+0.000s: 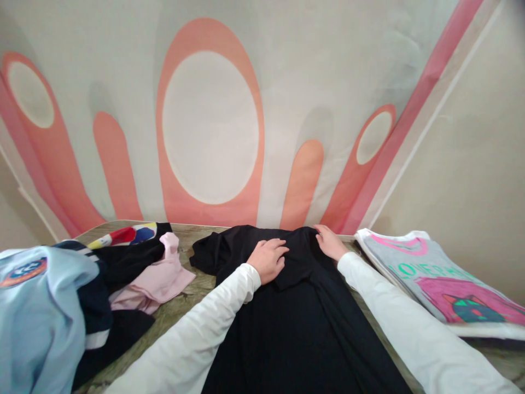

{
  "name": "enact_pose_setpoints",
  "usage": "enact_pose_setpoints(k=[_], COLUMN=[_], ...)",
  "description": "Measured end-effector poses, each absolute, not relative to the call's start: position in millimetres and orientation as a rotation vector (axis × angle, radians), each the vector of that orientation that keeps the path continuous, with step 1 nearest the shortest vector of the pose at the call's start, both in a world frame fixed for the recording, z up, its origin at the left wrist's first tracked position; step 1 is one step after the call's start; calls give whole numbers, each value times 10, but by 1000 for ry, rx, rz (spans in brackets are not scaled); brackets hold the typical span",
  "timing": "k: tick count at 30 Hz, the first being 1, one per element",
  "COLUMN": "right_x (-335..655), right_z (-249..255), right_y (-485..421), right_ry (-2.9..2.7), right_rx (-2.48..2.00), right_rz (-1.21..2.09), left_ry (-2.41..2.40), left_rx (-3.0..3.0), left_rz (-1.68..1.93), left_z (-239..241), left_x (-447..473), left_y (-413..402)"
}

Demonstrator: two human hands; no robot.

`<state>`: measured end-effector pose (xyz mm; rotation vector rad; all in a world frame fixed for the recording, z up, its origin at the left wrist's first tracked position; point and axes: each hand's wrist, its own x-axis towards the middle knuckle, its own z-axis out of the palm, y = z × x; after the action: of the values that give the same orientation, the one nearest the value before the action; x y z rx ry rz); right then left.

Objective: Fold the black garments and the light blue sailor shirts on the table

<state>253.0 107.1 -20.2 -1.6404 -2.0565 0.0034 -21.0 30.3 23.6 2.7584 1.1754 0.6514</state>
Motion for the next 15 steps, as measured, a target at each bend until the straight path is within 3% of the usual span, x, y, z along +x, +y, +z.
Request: enact_pose_setpoints(k=[4,11,15], right_x=[2456,2519,2316], right_z=[-261,-183,-144], right_y=[921,988,818], right_ry=[-2303,-2145,-2219], right_rx=[-1715,-2093,-1964], right_rz=[120,126,27], left_ry=[1082,1240,1248], left_rx=[2805,2719,2686], left_rz=[428,302,333], left_z=[57,41,3], left_x=[-164,-206,-192], left_y=[259,235,225])
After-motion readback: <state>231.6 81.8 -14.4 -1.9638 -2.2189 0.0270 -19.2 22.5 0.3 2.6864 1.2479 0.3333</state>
